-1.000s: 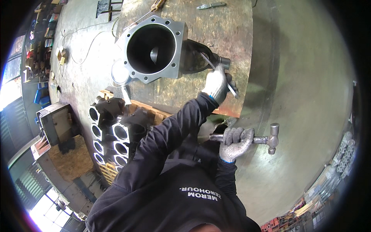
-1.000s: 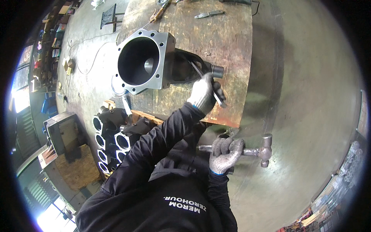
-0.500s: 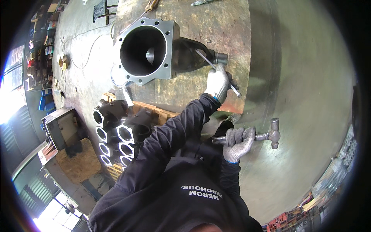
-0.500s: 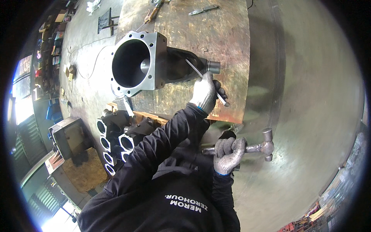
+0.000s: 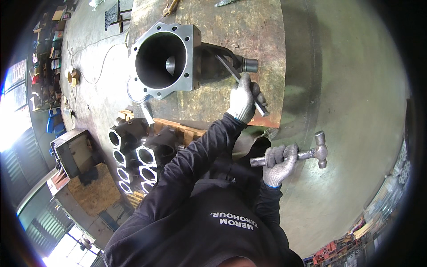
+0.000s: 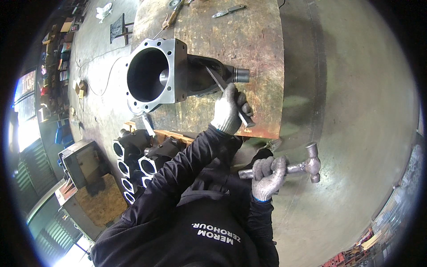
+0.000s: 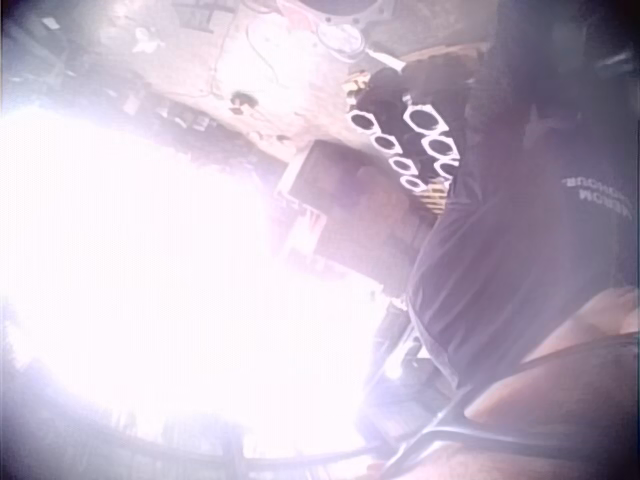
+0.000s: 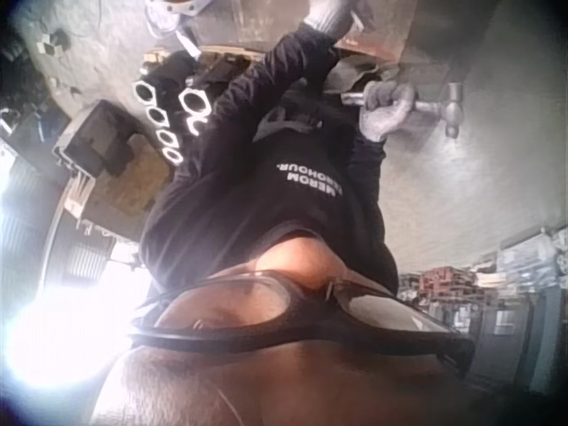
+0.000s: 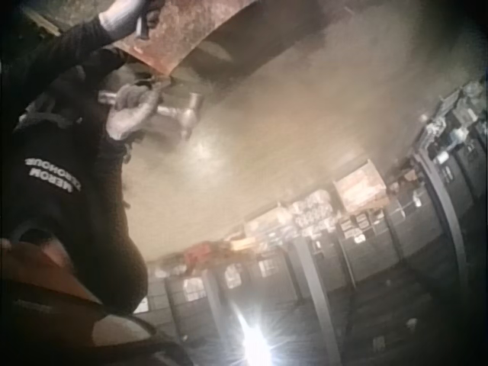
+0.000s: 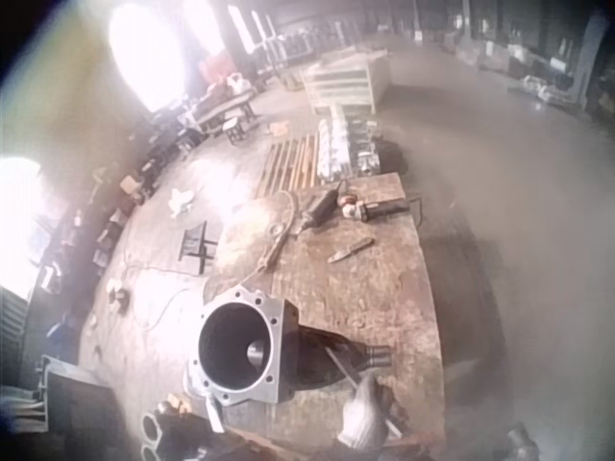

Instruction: The person uses a hammer and a chisel to pry and remove a rubber seal from a metal exhaust manifold. They repeatedly tap the chisel around the seal's edge to loosen it, then pull the seal out by hand.

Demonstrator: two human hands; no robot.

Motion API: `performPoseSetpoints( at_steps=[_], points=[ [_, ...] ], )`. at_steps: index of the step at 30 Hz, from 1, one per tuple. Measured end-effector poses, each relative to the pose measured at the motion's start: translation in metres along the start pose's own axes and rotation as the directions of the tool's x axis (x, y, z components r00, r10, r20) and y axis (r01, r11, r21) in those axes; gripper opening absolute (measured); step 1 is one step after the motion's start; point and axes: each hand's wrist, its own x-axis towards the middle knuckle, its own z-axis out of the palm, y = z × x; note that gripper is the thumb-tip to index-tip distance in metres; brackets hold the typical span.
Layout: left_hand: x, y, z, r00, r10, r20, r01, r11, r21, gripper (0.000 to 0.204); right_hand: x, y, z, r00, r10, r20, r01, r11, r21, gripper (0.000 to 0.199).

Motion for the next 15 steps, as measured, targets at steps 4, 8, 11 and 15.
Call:
performPoseSetpoints(
  at_steps=[4,8,11,15],
  points=[
    [-0.012,0.011,-0.010,0.995,-0.066,0.077,0.075,0.988,-0.132,0.037,-0.002,0.005,0.002,1.000,0.021,-0.021,-0.023,0.995,-0.095,0.041],
    [-0.010,0.022,-0.017,0.980,-0.118,0.162,0.153,0.963,-0.220,0.037,-0.002,0.011,0.003,0.996,0.019,-0.087,-0.040,0.970,-0.241,0.039],
    [-0.010,0.033,-0.019,0.971,-0.157,0.182,0.200,0.948,-0.248,0.034,-0.006,0.011,0.002,0.993,-0.116,-0.024,0.086,0.843,-0.531,0.033],
    [-0.013,0.046,-0.012,0.969,-0.172,0.179,0.218,0.934,-0.283,0.028,-0.017,0.009,0.004,0.921,-0.330,0.207,0.368,0.561,-0.742,0.031]
  ],
)
